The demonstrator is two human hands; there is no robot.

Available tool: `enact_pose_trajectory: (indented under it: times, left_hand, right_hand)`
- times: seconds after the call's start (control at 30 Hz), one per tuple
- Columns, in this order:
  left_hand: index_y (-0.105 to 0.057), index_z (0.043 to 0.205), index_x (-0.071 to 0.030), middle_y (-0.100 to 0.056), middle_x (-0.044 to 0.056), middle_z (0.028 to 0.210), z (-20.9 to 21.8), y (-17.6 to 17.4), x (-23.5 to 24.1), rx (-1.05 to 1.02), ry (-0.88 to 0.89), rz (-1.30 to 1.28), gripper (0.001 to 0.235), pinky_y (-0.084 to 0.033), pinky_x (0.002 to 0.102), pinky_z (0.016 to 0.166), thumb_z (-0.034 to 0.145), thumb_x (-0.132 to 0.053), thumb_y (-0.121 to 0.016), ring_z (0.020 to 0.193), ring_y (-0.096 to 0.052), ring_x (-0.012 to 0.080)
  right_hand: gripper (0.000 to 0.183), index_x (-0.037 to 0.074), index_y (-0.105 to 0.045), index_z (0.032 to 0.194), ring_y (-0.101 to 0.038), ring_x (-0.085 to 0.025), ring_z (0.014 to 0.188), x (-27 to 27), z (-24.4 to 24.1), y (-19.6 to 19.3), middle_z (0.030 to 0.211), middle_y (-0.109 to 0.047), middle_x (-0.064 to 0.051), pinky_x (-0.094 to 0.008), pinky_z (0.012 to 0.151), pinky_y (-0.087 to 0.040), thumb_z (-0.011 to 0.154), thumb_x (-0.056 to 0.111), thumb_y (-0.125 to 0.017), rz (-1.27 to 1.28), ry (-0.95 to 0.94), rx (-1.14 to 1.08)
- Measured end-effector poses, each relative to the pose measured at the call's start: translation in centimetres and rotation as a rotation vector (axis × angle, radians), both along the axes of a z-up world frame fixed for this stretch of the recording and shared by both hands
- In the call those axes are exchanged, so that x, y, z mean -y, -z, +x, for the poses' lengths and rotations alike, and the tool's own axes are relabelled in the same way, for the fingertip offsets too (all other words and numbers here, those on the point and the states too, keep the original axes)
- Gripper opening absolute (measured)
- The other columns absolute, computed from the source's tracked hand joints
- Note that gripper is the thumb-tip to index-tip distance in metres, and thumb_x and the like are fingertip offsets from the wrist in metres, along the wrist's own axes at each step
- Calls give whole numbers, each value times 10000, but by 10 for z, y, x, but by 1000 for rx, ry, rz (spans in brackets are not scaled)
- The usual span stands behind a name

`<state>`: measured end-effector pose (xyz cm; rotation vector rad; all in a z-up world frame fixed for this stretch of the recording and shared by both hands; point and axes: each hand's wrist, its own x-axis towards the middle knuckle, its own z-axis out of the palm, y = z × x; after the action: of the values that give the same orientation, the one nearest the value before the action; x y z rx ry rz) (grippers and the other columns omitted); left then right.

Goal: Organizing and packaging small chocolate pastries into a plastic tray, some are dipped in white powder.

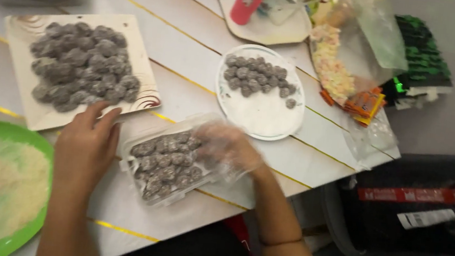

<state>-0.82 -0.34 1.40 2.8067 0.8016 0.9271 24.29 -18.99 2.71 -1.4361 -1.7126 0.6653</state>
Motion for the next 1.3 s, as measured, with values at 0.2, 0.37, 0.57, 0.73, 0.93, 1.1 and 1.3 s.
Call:
enact_pose_trajectory:
  times: [0.2,0.37,0.57,0.73,0.93,1.1,1.3]
  left_hand:
    - [-624,1138,-114,-619,84,1195,0,-5,3,22,8,38,240,-509,390,717,898,-115,-620,862,-616,271]
    - [-626,1149,-104,-614,98,1203,2,-2,2,35,14,21,272,-499,392,770,878,-119,-611,879,-613,286]
    - [-659,1069,-154,-618,64,1102,2,7,-3,61,-29,51,268,-516,368,697,803,-133,-679,870,-659,260]
    - [-653,1076,-172,-605,31,1113,5,13,-4,61,-46,85,271,-519,345,683,809,-149,-685,867,-660,229]
    - [-662,1053,-179,-603,17,1108,5,14,-3,40,-45,88,241,-518,327,668,813,-166,-678,872,-658,210]
    - [-649,1073,-176,-594,17,1122,5,13,-4,26,-42,105,245,-527,327,665,829,-179,-671,888,-657,208]
    - [-659,1068,-169,-605,32,1119,6,9,-2,39,-28,56,235,-525,338,688,833,-158,-670,888,-660,227]
  right_hand:
    - [225,105,-694,908,-602,-128,808,43,103,-30,971,-671,-47,-218,692,-587,765,-69,-710,82,1192,25]
    - [281,96,-670,973,-651,-250,813,82,214,72,963,-631,-94,-318,734,-519,702,24,-690,37,1082,228]
    - [124,161,-678,789,-651,-303,688,67,218,94,696,-627,-77,-407,577,-545,674,160,-724,-155,1261,939]
    - [57,272,-663,783,-666,-233,636,72,209,88,683,-595,25,-349,537,-567,730,258,-677,-135,1412,1000]
    - [267,90,-672,973,-639,-195,775,43,73,12,891,-668,-102,-317,647,-556,749,73,-816,75,1090,-148]
    - [232,40,-695,893,-700,-227,802,15,-55,-35,875,-714,-130,-341,704,-562,695,63,-814,12,233,-186]
    - [222,88,-685,818,-690,-240,769,2,-71,0,807,-705,-74,-335,713,-561,671,124,-848,50,149,31]
